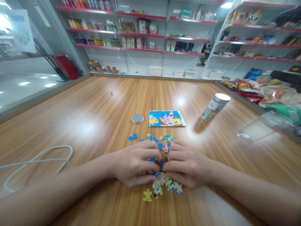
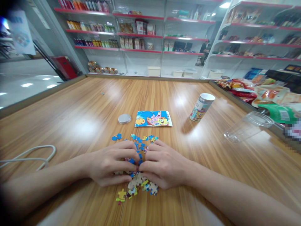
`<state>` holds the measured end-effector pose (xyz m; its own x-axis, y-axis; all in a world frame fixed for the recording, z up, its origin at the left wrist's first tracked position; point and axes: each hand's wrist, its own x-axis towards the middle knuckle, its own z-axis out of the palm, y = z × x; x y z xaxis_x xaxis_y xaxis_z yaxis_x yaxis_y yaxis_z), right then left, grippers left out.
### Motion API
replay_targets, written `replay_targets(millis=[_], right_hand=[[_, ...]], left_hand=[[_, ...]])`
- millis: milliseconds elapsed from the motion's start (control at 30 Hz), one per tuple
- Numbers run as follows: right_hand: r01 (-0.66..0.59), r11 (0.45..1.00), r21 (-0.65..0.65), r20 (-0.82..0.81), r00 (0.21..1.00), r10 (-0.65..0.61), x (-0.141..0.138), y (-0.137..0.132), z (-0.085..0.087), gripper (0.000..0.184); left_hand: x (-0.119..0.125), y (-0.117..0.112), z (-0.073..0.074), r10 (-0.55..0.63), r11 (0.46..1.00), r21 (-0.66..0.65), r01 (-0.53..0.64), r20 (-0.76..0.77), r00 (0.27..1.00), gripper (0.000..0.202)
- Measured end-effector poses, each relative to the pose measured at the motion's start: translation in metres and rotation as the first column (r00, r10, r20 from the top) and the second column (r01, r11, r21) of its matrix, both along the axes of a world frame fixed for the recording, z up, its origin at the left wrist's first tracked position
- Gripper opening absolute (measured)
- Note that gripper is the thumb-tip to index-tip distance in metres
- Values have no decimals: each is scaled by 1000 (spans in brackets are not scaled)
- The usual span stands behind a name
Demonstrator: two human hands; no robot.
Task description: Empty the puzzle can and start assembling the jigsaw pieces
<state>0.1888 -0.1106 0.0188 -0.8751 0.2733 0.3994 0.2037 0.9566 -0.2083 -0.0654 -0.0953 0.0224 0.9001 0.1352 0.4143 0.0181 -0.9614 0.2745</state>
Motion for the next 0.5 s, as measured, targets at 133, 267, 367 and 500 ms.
replay_targets(millis=[133,267,367,500], right_hand=[[-58,998,-15,43,997,59,-2,-3,3,8],[-62,997,-36,40,997,64,-2,-4,4,11],[-76,996,-46,78,994,80,-2,-4,4,22],[-83,995,-54,104,991,88,-1,-6,5,21]], left_hand=[[0,1,-1,42,999,23,-42,0,999,14],[0,2,-1,67,998,15,-67,-32,997,16],[0,2,-2,66,998,25,-66,-30,997,15],[1,2,-2,59,997,48,-58,-13,998,14]])
